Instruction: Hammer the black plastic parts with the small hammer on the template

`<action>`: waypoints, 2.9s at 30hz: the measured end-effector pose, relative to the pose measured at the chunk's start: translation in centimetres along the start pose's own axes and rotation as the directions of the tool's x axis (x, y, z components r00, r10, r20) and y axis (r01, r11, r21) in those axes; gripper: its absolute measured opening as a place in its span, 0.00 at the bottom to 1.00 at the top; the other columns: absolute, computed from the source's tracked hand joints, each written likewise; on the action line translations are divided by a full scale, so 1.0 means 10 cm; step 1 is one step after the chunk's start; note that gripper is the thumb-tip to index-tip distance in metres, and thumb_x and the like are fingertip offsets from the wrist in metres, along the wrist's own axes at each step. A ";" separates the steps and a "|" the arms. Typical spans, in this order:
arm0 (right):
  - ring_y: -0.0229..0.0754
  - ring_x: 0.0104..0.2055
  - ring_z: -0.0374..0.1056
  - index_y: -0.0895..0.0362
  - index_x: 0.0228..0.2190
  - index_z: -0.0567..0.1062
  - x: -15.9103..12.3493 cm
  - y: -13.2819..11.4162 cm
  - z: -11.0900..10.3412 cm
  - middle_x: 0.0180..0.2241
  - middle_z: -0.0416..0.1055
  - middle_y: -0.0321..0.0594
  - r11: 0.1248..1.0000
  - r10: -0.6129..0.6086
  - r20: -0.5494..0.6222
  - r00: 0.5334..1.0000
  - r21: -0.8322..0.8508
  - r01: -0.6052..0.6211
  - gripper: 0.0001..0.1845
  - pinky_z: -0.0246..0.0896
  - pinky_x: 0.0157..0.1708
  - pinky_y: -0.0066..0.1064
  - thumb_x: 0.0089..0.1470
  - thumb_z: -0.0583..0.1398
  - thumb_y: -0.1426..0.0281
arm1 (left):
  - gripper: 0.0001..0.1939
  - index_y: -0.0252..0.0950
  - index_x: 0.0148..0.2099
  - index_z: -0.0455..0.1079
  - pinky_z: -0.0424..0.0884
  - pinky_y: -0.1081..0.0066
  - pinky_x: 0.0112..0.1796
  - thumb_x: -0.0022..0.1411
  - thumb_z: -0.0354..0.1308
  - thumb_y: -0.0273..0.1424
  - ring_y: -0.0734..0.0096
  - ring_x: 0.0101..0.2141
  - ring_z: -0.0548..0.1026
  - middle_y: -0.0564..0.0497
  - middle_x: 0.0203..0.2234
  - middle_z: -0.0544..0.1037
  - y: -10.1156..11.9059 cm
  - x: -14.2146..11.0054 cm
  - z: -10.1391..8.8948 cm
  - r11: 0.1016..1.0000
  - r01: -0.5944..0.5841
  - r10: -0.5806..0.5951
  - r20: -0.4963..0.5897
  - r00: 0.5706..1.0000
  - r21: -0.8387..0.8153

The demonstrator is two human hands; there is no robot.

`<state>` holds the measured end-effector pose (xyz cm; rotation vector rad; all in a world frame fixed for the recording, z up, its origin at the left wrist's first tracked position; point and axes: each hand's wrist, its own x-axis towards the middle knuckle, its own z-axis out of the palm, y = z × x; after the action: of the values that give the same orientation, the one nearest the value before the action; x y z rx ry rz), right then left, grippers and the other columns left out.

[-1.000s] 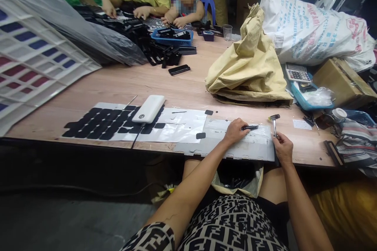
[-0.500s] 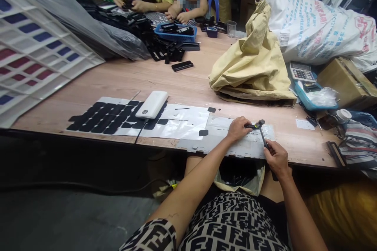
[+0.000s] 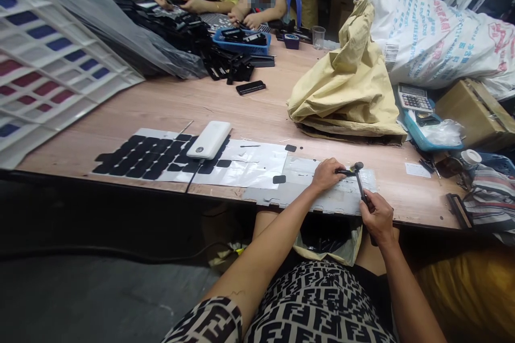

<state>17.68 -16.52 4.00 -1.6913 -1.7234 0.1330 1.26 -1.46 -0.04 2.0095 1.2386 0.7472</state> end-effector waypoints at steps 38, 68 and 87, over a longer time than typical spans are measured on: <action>0.36 0.26 0.61 0.63 0.44 0.81 0.19 0.52 0.03 0.28 0.71 0.38 0.837 0.490 -0.094 0.866 0.326 -0.439 0.27 0.65 0.30 0.30 0.46 0.63 0.58 | 0.09 0.41 0.38 0.77 0.68 0.65 0.44 0.52 0.64 0.25 0.65 0.41 0.73 0.53 0.35 0.76 0.05 -0.02 -0.08 0.997 -0.002 0.004 0.019 1.000 -0.083; 0.35 0.25 0.60 0.62 0.46 0.80 0.14 0.53 0.03 0.27 0.69 0.36 0.859 0.453 -0.061 0.889 0.298 -0.417 0.24 0.63 0.28 0.27 0.51 0.61 0.60 | 0.21 0.39 0.59 0.68 0.64 0.52 0.52 0.64 0.53 0.34 0.48 0.50 0.69 0.40 0.46 0.75 -0.06 1.07 -0.44 0.945 0.163 -0.137 -0.109 0.985 0.283; 0.36 0.26 0.61 0.63 0.47 0.80 0.16 0.48 0.00 0.28 0.69 0.37 0.832 0.506 -0.056 0.861 0.296 -0.470 0.27 0.64 0.29 0.29 0.50 0.62 0.58 | 0.09 0.37 0.39 0.75 0.69 0.66 0.44 0.56 0.60 0.33 0.65 0.36 0.73 0.51 0.32 0.77 -0.15 1.16 -0.91 0.992 0.096 -0.117 -0.357 0.927 -0.076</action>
<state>21.89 -14.41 2.10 -1.8466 -1.0805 0.4624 -1.82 11.76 6.00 1.7915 1.5006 1.1211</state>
